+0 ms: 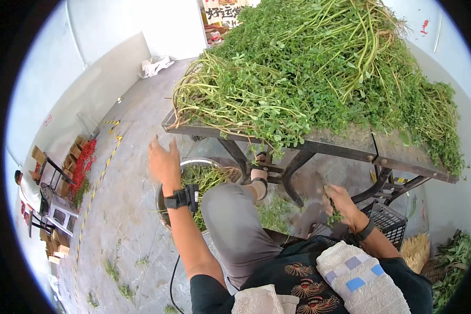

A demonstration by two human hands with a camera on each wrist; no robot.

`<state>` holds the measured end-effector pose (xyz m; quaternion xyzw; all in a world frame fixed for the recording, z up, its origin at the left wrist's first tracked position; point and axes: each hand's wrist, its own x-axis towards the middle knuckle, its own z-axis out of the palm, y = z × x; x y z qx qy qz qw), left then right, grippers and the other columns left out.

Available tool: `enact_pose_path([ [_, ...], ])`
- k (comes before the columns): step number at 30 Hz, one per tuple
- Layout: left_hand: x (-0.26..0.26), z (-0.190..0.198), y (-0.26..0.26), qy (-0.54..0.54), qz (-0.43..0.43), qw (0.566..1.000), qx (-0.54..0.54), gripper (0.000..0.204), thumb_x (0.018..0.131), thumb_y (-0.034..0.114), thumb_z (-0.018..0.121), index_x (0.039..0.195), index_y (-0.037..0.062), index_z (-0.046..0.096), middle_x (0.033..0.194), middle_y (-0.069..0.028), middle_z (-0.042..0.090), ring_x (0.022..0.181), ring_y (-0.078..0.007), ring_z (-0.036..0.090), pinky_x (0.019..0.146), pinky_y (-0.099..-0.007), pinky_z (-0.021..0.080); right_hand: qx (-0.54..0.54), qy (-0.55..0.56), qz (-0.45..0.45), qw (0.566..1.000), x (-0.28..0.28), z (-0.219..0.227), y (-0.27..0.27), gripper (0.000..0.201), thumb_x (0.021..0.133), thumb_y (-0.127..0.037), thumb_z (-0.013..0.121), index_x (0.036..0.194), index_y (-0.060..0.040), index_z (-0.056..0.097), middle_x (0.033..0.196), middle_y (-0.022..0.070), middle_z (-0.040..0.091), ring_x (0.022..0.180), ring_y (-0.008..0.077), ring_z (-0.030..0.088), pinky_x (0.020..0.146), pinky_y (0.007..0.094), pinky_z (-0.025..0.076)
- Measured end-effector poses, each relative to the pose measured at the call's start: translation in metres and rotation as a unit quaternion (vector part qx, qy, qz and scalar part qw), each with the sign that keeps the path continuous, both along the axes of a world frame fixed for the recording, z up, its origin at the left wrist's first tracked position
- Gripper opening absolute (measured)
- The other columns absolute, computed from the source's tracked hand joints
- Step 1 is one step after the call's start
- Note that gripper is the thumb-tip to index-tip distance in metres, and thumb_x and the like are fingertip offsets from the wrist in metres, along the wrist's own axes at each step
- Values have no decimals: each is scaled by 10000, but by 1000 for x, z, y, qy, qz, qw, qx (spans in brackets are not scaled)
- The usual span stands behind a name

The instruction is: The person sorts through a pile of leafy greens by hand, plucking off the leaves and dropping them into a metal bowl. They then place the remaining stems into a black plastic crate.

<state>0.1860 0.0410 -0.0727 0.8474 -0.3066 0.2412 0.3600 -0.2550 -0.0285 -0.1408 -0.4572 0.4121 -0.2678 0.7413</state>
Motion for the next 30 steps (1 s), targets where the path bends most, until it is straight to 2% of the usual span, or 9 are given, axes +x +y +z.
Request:
enact_pose_path([
  [9,-34,92,-98,2,-237,961,-143,518,809,303,621,1174,-52,527,1123,-261,563,968,-348,589,836,-396,459,-9,-4,4,1000,-18,-15,-2,272,958,-251,457,1008,5,534,546,3,445,410,93,407,385,253,361],
  [13,-27,70,-181,-69,-218,957,-181,528,757,326,669,1123,-37,551,1090,-261,565,993,-413,543,835,-436,437,-23,15,-27,999,-14,-12,4,265,956,-248,459,1007,-1,540,560,-5,441,418,89,400,390,251,349],
  [15,-43,61,-210,14,-234,964,-126,542,739,349,682,1098,-42,572,1066,-274,579,989,-414,549,859,-442,428,5,40,-47,998,-17,-10,8,222,960,-216,440,971,-12,528,536,0,433,410,97,397,390,245,351],
  [18,-50,64,-205,45,-309,950,-29,435,784,299,646,1018,-66,609,1021,-262,606,975,-390,571,851,-447,433,-37,39,-22,998,-21,-9,8,222,961,-202,429,989,-7,530,548,-1,439,416,93,401,398,241,349],
  [20,-63,72,-203,38,-298,951,-76,326,806,206,623,995,-60,618,971,-225,628,899,-355,592,792,-415,450,-44,30,-20,998,-26,-14,6,230,960,-207,433,997,-3,531,549,-2,440,416,91,403,401,240,352],
  [23,-109,103,-172,102,-394,901,-152,263,823,131,603,1009,-55,614,952,-198,637,858,-301,595,759,-354,456,-45,18,-33,998,-26,-13,10,251,954,-223,449,1000,4,547,552,-16,424,422,82,396,402,226,335],
  [25,-131,106,-170,21,-445,877,-183,223,809,82,593,1017,8,624,912,-158,617,822,-284,581,736,-342,452,-40,8,-27,999,-24,-4,11,259,954,-220,448,1005,14,547,540,-11,434,406,85,392,399,228,340],
  [28,-148,75,-173,-122,-423,878,-187,242,776,30,587,1011,64,633,891,-129,575,831,-305,560,732,-371,450,-63,17,-14,998,-20,-1,12,252,950,-211,456,1005,16,550,551,-2,464,414,85,418,404,227,351],
  [30,-152,48,-169,-85,-438,880,-165,256,754,20,590,1003,59,637,918,-134,561,868,-336,543,748,-395,447,-73,31,9,997,-19,7,6,235,942,-202,465,1006,6,554,575,-1,483,425,81,433,412,222,356],
])
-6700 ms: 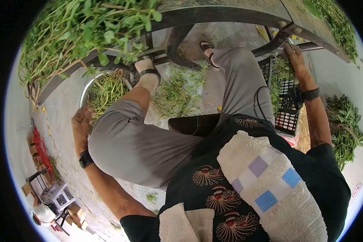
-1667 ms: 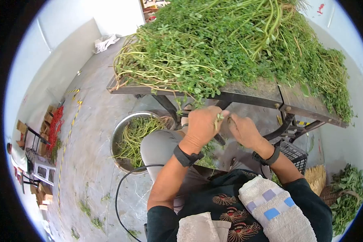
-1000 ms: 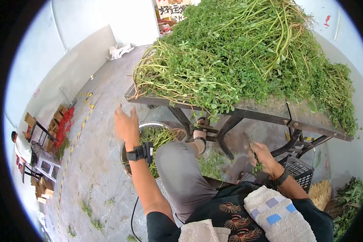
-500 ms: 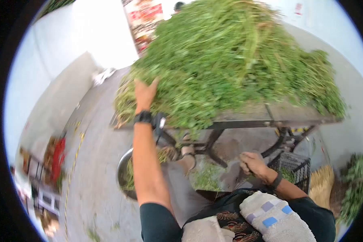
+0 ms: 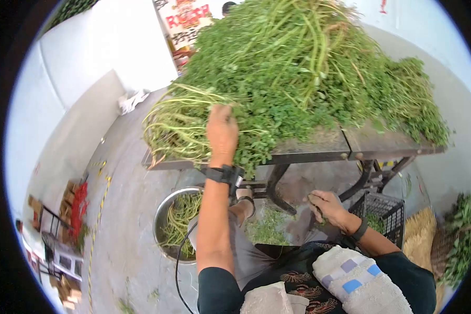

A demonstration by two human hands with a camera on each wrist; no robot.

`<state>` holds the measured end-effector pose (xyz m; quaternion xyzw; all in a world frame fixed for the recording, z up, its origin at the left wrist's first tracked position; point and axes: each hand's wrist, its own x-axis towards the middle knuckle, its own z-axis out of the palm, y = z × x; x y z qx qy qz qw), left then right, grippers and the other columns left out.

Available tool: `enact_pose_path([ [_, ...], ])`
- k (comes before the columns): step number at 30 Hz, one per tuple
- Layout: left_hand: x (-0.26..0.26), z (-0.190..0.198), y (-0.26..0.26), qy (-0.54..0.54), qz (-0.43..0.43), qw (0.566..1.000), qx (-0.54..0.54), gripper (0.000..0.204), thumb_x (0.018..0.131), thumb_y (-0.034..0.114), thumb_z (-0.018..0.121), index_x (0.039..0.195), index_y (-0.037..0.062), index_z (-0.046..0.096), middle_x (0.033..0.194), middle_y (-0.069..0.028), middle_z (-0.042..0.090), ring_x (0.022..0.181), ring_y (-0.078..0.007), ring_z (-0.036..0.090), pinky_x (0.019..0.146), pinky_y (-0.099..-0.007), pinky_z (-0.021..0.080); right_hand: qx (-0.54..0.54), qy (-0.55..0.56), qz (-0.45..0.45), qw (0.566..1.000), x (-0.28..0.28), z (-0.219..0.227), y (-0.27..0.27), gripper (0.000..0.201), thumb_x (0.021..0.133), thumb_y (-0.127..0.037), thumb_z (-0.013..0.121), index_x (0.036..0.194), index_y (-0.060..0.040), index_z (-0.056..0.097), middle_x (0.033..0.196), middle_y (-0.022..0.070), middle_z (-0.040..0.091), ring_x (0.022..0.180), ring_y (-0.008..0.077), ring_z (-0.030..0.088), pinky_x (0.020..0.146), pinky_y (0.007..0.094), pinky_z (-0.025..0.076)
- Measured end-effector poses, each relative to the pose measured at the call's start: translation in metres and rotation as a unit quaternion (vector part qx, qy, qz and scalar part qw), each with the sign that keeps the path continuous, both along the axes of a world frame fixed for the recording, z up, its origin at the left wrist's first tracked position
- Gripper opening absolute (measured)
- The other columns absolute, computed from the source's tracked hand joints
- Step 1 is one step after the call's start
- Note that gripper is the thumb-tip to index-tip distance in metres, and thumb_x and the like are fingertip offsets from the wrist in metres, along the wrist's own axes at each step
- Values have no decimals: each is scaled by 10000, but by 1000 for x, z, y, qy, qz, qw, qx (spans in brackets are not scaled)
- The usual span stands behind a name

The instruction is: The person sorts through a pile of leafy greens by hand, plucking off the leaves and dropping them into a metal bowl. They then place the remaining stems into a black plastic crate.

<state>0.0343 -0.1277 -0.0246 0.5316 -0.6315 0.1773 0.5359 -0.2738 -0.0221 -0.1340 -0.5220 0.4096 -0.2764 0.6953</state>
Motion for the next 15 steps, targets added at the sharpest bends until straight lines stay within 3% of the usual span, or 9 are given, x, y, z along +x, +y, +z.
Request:
enact_pose_path([
  [2,-13,-6,14,27,0,999,19,260,746,-19,583,995,31,639,874,-143,531,806,-314,536,727,-357,443,-11,12,1,1000,6,13,-7,220,935,-193,475,1008,-3,557,600,1,502,437,77,449,420,217,362],
  [4,-15,-9,17,43,-3,999,15,265,742,-25,578,994,29,641,880,-141,532,818,-313,537,732,-358,441,-150,35,-9,988,19,40,-24,186,911,-161,487,1009,-23,564,656,2,531,464,68,469,434,209,367],
  [8,-19,-19,26,15,-24,999,-20,245,731,4,585,962,59,646,898,-121,553,864,-310,537,725,-378,456,-287,-11,4,958,64,112,-51,195,887,-153,482,988,-21,583,682,-6,517,550,53,485,490,214,377],
  [10,-21,-21,32,-5,-4,999,-32,243,731,5,588,960,56,649,883,-116,549,850,-306,536,709,-377,459,-431,55,3,901,93,143,-66,222,874,-169,491,985,-7,595,686,15,517,605,73,504,531,249,391],
  [12,-21,-24,37,18,-32,999,-15,263,734,-11,577,985,34,640,909,-125,556,874,-309,542,744,-370,451,-554,38,-27,832,135,160,-83,243,857,-172,506,995,5,601,723,81,577,645,139,551,569,296,414],
  [14,-18,-26,39,18,-23,999,-15,265,729,-7,576,986,26,631,912,-129,557,880,-311,543,741,-379,451,-617,95,-45,780,173,186,-82,274,850,-207,528,1033,-18,605,753,147,614,685,231,604,608,341,447],
  [15,-17,-26,41,16,-26,1000,-2,263,721,-7,581,978,22,629,911,-132,558,879,-313,543,739,-384,453,-619,94,-41,779,190,191,-89,274,850,-207,528,1033,-18,605,753,147,614,685,231,604,608,341,447],
])
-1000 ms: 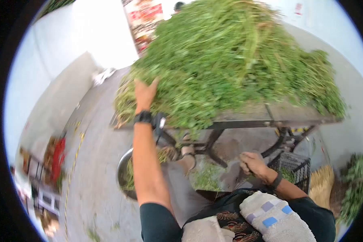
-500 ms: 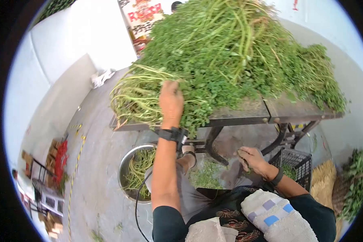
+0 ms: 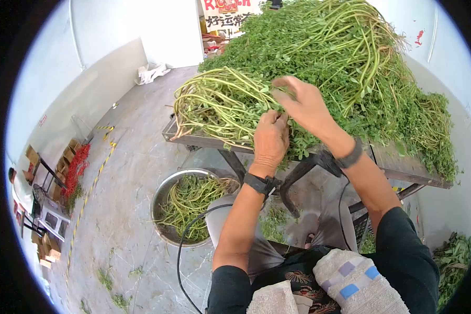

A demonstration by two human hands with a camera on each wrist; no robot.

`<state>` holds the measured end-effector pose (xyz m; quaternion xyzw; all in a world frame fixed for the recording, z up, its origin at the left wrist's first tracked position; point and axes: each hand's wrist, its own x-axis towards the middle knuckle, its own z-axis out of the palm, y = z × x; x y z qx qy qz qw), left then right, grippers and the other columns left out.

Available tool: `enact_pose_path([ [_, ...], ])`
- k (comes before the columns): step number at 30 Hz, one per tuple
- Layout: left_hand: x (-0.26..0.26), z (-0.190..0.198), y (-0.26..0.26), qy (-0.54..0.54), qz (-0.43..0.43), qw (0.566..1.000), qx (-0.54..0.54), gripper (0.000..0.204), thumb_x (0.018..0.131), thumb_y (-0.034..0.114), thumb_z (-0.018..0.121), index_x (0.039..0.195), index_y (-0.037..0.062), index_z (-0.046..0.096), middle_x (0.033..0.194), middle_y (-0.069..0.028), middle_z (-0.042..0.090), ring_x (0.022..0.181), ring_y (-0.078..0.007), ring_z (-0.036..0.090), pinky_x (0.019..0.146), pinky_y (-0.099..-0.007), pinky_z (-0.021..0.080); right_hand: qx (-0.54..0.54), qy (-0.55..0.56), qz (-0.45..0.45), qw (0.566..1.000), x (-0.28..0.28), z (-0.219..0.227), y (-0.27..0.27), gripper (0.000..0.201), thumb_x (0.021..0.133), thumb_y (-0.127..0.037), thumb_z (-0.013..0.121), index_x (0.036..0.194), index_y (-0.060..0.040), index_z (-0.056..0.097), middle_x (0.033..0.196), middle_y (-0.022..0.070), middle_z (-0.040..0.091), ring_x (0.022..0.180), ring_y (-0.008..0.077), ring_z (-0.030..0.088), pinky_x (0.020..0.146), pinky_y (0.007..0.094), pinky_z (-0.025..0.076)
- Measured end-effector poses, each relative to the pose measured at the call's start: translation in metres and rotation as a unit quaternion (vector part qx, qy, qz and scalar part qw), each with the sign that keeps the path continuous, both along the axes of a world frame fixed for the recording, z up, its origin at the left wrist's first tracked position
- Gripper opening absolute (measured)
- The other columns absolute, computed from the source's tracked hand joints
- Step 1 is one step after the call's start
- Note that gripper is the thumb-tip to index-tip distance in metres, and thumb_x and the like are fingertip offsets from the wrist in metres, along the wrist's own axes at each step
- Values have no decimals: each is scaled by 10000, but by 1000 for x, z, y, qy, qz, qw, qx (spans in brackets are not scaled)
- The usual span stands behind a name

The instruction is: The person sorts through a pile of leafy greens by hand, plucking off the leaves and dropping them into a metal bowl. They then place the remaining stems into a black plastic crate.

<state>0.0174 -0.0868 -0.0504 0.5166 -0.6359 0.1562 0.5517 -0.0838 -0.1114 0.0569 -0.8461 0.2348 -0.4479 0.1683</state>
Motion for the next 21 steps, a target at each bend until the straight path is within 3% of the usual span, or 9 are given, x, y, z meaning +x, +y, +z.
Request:
enact_pose_path([
  [2,1,1,4,6,-5,1000,-6,254,695,-3,595,946,13,628,934,-137,561,891,-320,538,740,-384,450,-61,80,-106,989,26,4,-9,302,835,-258,563,1048,-49,614,750,163,628,739,304,617,646,390,468],
  [7,10,5,23,-33,63,997,34,244,684,38,617,926,13,633,970,-150,559,928,-324,530,764,-396,438,-42,102,-92,990,47,-5,-10,310,798,-318,606,1016,-102,646,739,165,630,732,338,615,658,415,480],
  [9,16,4,34,-53,66,996,40,241,685,53,622,923,14,636,988,-153,559,942,-320,528,777,-398,434,-100,125,-7,987,53,-17,-22,291,785,-307,620,924,-58,677,697,155,632,620,281,603,589,355,458],
  [11,29,8,43,-5,69,993,-94,227,697,69,623,919,20,643,997,-159,569,933,-310,539,797,-393,429,-80,129,-11,988,55,-22,-30,280,785,-309,617,921,-74,684,724,159,638,663,300,611,624,376,468],
  [14,67,8,48,133,108,970,-174,153,742,70,622,885,22,650,854,-113,604,812,-227,571,738,-309,442,-30,131,-10,991,55,-26,-32,263,781,-305,605,921,-103,698,781,166,653,741,338,626,684,407,491],
  [16,104,-6,48,327,116,922,-171,90,797,65,586,839,4,637,802,-61,606,732,-158,558,677,-309,458,-25,132,1,991,54,-31,-31,263,781,-302,601,919,-100,698,784,165,654,740,338,626,683,403,491],
  [17,115,-4,52,514,19,843,-159,107,819,93,586,805,1,639,787,-52,603,648,-121,540,603,-262,457,-25,130,12,991,55,-33,-32,263,781,-299,597,918,-98,698,787,165,654,740,338,626,681,398,491],
  [18,129,-6,53,586,-63,789,-173,134,841,108,570,841,-12,629,810,-72,607,607,-118,549,567,-226,459,-22,126,21,991,58,-34,-32,258,782,-293,584,904,-97,699,785,159,655,752,341,625,693,403,492],
  [21,143,-15,55,640,-73,752,-136,179,848,109,551,892,-60,590,787,-104,609,688,-159,590,606,-263,488,-59,153,29,986,81,-32,-28,257,783,-293,577,902,-101,700,810,157,655,766,342,625,707,414,496],
])
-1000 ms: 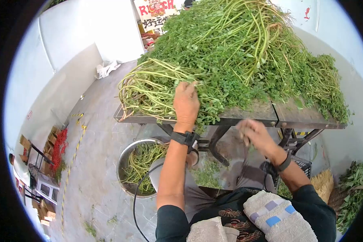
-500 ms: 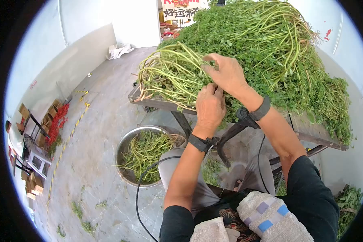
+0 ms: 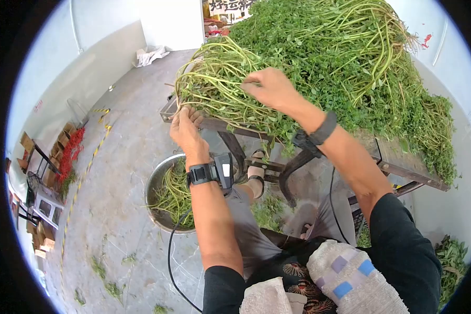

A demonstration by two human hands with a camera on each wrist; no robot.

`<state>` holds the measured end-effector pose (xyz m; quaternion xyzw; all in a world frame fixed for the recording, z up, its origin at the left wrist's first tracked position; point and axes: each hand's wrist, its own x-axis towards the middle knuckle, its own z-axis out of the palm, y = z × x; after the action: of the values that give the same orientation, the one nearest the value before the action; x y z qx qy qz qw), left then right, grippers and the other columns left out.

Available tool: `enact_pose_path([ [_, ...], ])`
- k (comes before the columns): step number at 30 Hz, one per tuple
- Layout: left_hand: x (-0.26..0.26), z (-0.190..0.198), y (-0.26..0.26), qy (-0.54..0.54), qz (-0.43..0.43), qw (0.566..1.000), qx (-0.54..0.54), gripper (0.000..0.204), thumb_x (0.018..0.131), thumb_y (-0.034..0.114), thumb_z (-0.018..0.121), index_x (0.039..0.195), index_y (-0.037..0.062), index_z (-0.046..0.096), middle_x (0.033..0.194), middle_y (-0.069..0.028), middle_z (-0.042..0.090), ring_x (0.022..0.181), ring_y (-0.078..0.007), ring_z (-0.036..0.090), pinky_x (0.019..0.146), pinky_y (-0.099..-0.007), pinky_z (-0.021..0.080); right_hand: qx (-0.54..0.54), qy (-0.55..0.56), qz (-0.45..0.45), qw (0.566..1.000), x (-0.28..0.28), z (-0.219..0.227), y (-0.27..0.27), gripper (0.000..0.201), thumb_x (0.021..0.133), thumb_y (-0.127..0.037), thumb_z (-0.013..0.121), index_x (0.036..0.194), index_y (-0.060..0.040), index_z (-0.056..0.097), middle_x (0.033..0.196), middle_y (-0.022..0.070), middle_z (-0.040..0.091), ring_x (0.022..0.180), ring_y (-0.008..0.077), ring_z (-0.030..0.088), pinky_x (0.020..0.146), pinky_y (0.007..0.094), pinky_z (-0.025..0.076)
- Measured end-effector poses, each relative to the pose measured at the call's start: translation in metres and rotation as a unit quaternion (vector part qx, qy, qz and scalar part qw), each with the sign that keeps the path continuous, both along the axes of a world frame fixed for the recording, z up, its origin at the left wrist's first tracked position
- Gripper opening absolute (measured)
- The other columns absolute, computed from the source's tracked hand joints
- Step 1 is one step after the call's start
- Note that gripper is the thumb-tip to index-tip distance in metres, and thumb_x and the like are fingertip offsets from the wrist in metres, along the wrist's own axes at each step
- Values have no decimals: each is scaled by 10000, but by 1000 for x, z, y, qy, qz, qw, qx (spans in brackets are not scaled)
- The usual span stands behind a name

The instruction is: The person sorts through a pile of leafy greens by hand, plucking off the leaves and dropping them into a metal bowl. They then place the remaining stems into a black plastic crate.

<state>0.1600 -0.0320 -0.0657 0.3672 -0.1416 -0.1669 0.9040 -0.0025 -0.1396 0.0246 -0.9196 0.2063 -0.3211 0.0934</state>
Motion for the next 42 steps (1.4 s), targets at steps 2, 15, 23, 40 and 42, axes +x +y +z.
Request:
enact_pose_path([
  [2,-7,4,-3,-3,-30,1000,0,204,859,131,558,940,-56,567,833,-121,609,707,-177,597,618,-282,497,26,12,0,1000,22,-8,16,252,777,-290,573,880,-96,696,851,151,656,795,334,626,721,425,499],
  [15,-11,6,0,24,-291,956,-41,211,920,203,528,898,5,598,725,-39,606,557,-116,560,446,-235,445,539,86,163,822,6,-7,30,313,822,-339,652,797,-28,674,496,-73,386,415,44,276,389,231,185],
  [23,-15,5,1,0,-299,954,-9,200,903,176,558,894,-16,614,666,-31,577,495,-89,515,379,-211,401,559,19,107,822,-5,-26,39,392,874,-404,588,806,-25,659,495,-105,284,397,32,190,384,235,110],
  [40,-14,4,-2,-12,-185,978,-95,212,891,220,579,878,12,616,792,-65,612,647,-132,526,571,-258,430,711,-313,97,623,11,-47,28,111,838,-171,450,751,-104,454,577,11,509,444,106,449,314,228,213],
  [42,-2,-6,-2,29,-217,971,-101,204,904,188,550,961,-7,550,867,-117,622,750,-196,596,678,-335,512,656,-308,77,684,0,-19,39,134,857,-178,431,758,-101,479,650,17,557,474,93,465,316,227,221],
])
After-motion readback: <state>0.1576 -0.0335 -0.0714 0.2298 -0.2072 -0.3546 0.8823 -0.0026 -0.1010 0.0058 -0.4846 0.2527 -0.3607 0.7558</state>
